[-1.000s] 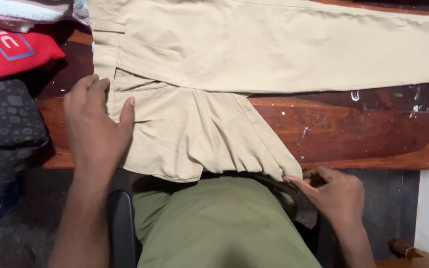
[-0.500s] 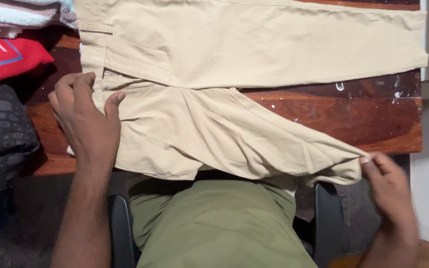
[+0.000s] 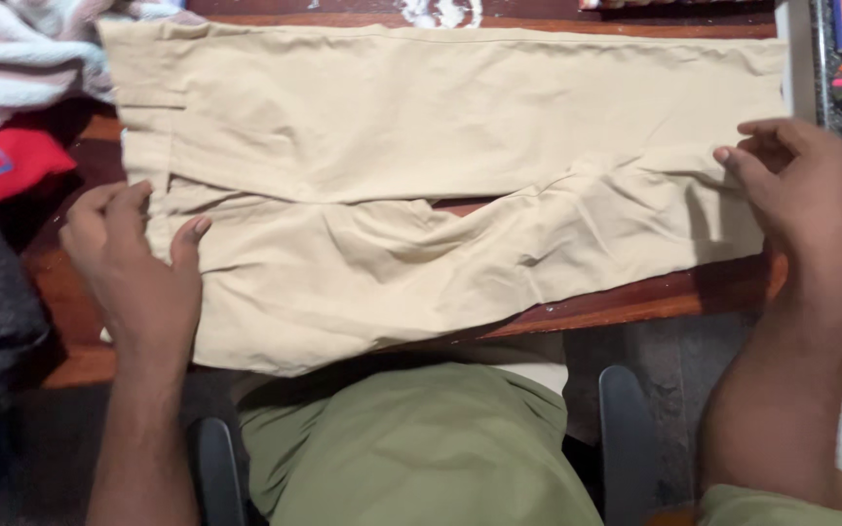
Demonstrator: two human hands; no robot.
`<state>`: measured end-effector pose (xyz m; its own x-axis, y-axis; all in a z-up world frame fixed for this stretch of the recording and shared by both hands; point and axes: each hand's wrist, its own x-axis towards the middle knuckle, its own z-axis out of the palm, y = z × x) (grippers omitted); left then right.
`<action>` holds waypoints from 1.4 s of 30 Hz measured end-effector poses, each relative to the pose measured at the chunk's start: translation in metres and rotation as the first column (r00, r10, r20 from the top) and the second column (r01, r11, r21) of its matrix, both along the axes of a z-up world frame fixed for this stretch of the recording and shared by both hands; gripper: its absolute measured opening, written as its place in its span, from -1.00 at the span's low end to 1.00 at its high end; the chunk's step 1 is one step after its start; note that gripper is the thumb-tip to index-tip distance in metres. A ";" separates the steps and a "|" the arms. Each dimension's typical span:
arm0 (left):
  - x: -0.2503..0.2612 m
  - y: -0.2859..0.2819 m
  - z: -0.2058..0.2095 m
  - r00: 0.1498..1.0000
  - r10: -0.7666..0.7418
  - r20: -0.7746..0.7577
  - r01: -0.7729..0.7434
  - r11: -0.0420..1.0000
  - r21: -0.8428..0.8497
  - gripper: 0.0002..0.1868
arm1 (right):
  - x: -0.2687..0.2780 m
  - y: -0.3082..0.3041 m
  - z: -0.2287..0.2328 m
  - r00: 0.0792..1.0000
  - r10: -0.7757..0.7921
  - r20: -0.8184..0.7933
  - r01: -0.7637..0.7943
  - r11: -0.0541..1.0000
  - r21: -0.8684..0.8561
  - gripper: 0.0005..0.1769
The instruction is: The person folds a pair of beige pants on a wooden table, smoothing the fabric by hand and aligning the legs before folding them.
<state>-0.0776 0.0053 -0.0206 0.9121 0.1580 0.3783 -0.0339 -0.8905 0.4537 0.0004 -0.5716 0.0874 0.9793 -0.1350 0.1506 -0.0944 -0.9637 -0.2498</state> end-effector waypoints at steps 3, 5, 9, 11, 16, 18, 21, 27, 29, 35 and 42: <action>-0.001 -0.002 0.000 1.000 0.017 0.009 -0.017 1.000 -0.023 -0.50 | -0.030 -0.011 -0.011 0.988 -0.157 0.002 0.155 0.980 0.128 -0.69; -0.002 -0.003 0.003 0.998 0.057 -0.007 -0.057 0.997 -0.057 -0.46 | -0.056 -0.023 -0.021 0.953 -0.302 0.024 0.298 0.949 0.105 -0.70; -0.003 -0.004 0.006 0.986 0.147 -0.084 -0.143 0.988 0.049 -0.40 | -0.077 -0.036 -0.057 0.876 -0.483 -0.012 0.480 0.867 0.135 -0.67; -0.003 -0.002 0.004 0.989 0.134 -0.060 -0.129 0.988 0.091 -0.43 | -0.082 -0.039 -0.076 0.917 -0.393 0.075 0.391 0.920 0.034 -0.65; -0.002 0.001 0.008 0.973 0.209 -0.102 -0.215 0.975 -0.049 -0.42 | -0.091 -0.055 -0.080 0.935 -0.343 0.084 0.335 0.937 0.103 -0.75; -0.001 0.003 0.011 0.962 0.239 -0.130 -0.249 0.966 -0.068 -0.40 | -0.093 -0.055 -0.076 0.925 -0.379 0.029 0.370 0.915 0.160 -0.74; 0.001 0.007 0.011 0.972 0.218 -0.087 -0.215 0.976 0.035 -0.39 | -0.098 -0.057 -0.075 0.894 -0.442 -0.072 0.442 0.844 0.303 -0.70; 0.004 0.005 0.021 0.988 0.138 0.062 -0.147 0.977 0.156 -0.41 | -0.109 -0.111 -0.080 0.949 -0.315 -0.027 0.267 0.754 0.601 -0.49; 0.005 0.004 0.026 0.984 0.073 0.165 -0.121 0.944 0.306 -0.43 | -0.115 -0.136 -0.080 0.953 -0.303 0.002 0.195 0.618 0.762 -0.41; -0.003 0.003 0.017 0.961 0.269 -0.071 -0.268 0.963 0.026 -0.41 | -0.128 -0.180 -0.101 0.945 -0.191 -0.266 0.319 0.715 0.622 -0.32; 0.007 0.004 0.029 0.932 0.276 -0.235 -0.325 0.924 -0.203 -0.13 | -0.107 -0.215 -0.127 0.960 -0.230 -0.159 0.280 0.807 0.521 -0.60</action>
